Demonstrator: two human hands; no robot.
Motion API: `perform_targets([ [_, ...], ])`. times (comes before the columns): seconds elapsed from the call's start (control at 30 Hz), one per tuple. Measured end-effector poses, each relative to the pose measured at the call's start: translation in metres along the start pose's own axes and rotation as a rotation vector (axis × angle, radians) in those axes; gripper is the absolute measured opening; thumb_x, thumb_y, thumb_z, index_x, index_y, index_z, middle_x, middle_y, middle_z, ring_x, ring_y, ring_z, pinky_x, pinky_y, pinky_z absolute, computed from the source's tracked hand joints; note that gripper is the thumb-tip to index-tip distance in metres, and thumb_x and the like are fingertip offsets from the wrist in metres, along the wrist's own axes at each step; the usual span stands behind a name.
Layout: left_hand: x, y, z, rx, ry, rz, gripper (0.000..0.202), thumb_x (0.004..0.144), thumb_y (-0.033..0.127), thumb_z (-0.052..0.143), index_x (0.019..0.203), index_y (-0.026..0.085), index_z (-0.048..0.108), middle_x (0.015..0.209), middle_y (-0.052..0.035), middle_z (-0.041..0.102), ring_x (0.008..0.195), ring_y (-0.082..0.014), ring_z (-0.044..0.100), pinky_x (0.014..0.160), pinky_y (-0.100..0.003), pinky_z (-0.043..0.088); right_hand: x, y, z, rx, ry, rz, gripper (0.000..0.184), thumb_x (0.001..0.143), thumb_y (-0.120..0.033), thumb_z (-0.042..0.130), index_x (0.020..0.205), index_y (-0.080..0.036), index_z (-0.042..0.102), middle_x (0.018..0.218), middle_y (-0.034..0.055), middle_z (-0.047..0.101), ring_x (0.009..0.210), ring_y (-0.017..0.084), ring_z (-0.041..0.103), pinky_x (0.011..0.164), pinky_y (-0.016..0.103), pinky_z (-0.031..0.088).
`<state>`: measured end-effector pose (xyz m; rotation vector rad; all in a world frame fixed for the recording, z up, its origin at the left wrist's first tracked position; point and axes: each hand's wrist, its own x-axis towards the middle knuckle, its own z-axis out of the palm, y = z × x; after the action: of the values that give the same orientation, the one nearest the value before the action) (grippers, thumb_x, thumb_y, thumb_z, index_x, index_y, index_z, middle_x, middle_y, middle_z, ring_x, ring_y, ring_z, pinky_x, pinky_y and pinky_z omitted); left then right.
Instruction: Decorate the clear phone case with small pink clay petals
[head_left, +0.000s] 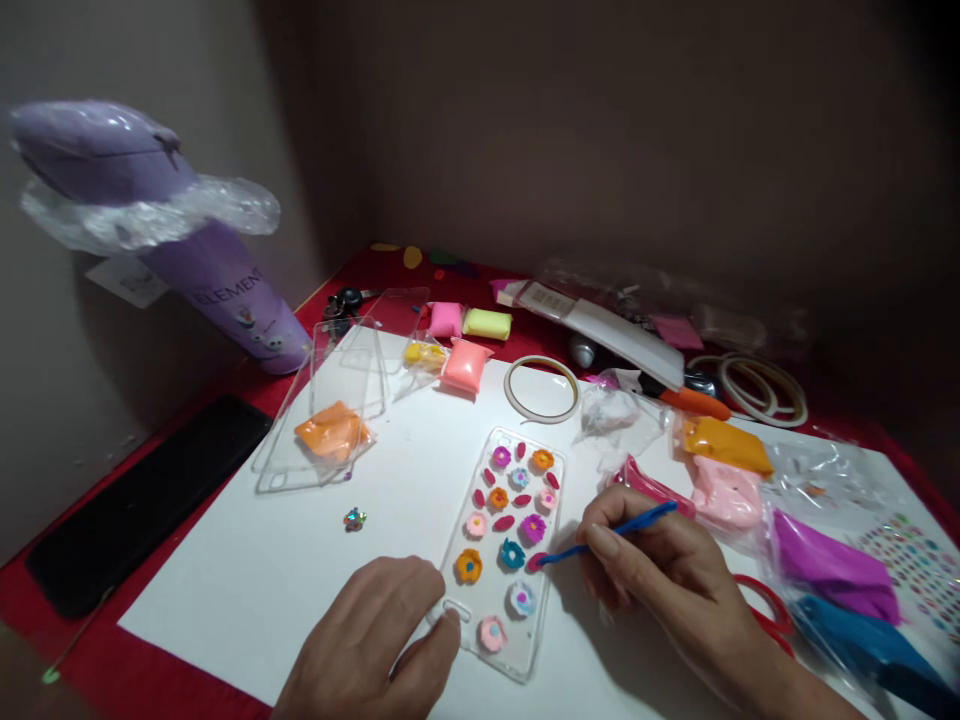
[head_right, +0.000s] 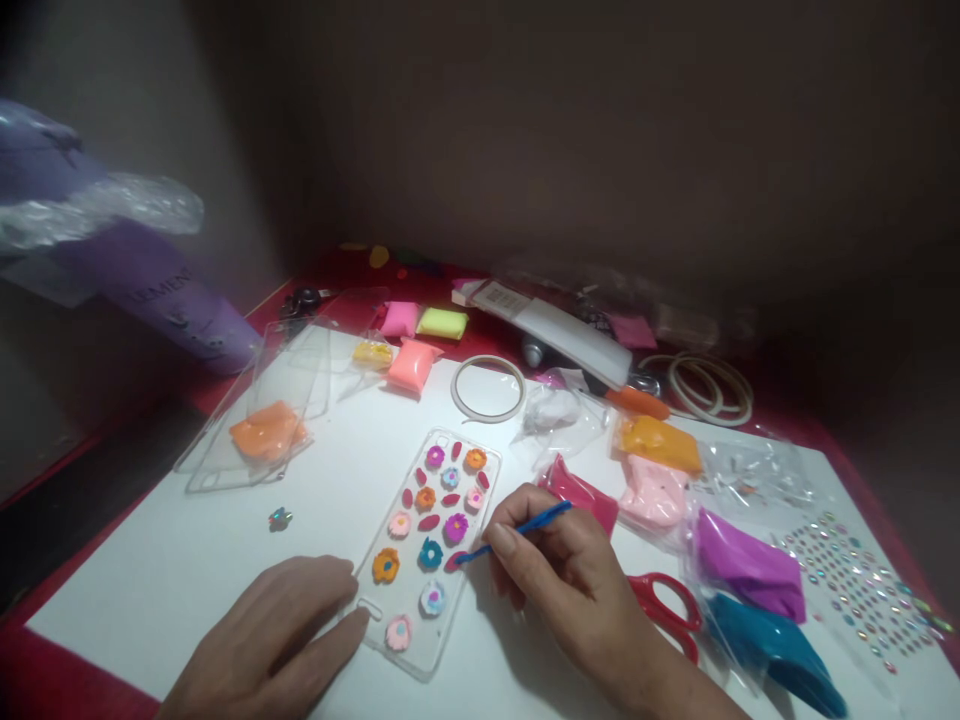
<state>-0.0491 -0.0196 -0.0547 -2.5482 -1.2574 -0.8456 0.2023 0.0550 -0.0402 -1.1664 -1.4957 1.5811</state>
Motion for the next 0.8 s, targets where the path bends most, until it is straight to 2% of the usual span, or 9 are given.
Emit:
perform_targets([
  [0.17, -0.0016, 0.0021, -0.0023, -0.007, -0.012, -0.004, 0.028, 0.097, 0.032, 0.042, 0.094, 0.016, 0.064, 0.097, -0.0113, 0.068, 0.094, -0.0205, 0.065, 0.083, -0.037, 0.056, -0.0004, 0.0004, -0.0001, -0.004, -0.006, 0.005, 0.031, 0.092, -0.045, 0.056, 0.077, -0.018, 0.057, 0.058, -0.0002, 0.057, 0.049, 0.010, 0.048, 0.045, 0.021, 0.035],
  [0.27, 0.0004, 0.0042, -0.0023, -0.004, -0.010, -0.030, 0.019, 0.095, 0.017, 0.043, 0.094, 0.017, 0.062, 0.098, -0.0089, 0.067, 0.095, -0.0187, 0.064, 0.087, -0.035, 0.054, -0.0002, 0.0013, -0.0004, -0.003, -0.015, 0.006, 0.030, 0.092, -0.045, 0.056, 0.078, -0.018, 0.058, 0.057, -0.0008, 0.056, 0.049, 0.010, 0.047, 0.045, 0.021, 0.034],
  [0.37, 0.0022, 0.0053, -0.0012, 0.004, 0.000, -0.066, 0.020, 0.090, 0.006, 0.045, 0.094, 0.017, 0.062, 0.100, -0.0070, 0.067, 0.096, -0.0181, 0.064, 0.090, -0.035, 0.052, -0.0001, 0.0025, -0.0014, -0.003, -0.023, 0.005, 0.029, 0.093, -0.044, 0.055, 0.080, -0.018, 0.058, 0.058, -0.0010, 0.057, 0.050, 0.010, 0.048, 0.046, 0.020, 0.034],
  [0.5, 0.0029, 0.0053, 0.0027, 0.007, 0.020, -0.040, 0.019, 0.088, 0.004, 0.047, 0.092, 0.016, 0.062, 0.098, -0.0079, 0.066, 0.094, -0.0184, 0.063, 0.087, -0.035, 0.052, -0.0010, 0.0025, -0.0020, -0.009, -0.029, 0.003, 0.029, 0.094, -0.043, 0.055, 0.079, -0.018, 0.058, 0.059, -0.0005, 0.057, 0.051, 0.010, 0.048, 0.046, 0.021, 0.035],
  [0.6, 0.0031, 0.0046, 0.0051, 0.015, 0.095, -0.057, 0.021, 0.090, 0.004, 0.044, 0.089, 0.015, 0.061, 0.096, -0.0086, 0.066, 0.093, -0.0185, 0.063, 0.085, -0.036, 0.052, -0.0017, 0.0027, -0.0016, 0.005, -0.027, 0.000, 0.028, 0.093, -0.042, 0.055, 0.079, -0.019, 0.058, 0.059, -0.0008, 0.056, 0.050, 0.010, 0.048, 0.046, 0.021, 0.036],
  [0.8, 0.0010, 0.0003, 0.0004, 0.019, -0.016, 0.016, 0.019, 0.089, 0.007, 0.045, 0.093, 0.014, 0.062, 0.097, -0.0102, 0.067, 0.094, -0.0200, 0.063, 0.085, -0.037, 0.052, -0.0005, 0.0043, -0.0012, 0.036, 0.018, -0.039, 0.026, 0.094, -0.039, 0.055, 0.077, -0.019, 0.058, 0.059, -0.0012, 0.056, 0.050, 0.009, 0.048, 0.046, 0.020, 0.035],
])
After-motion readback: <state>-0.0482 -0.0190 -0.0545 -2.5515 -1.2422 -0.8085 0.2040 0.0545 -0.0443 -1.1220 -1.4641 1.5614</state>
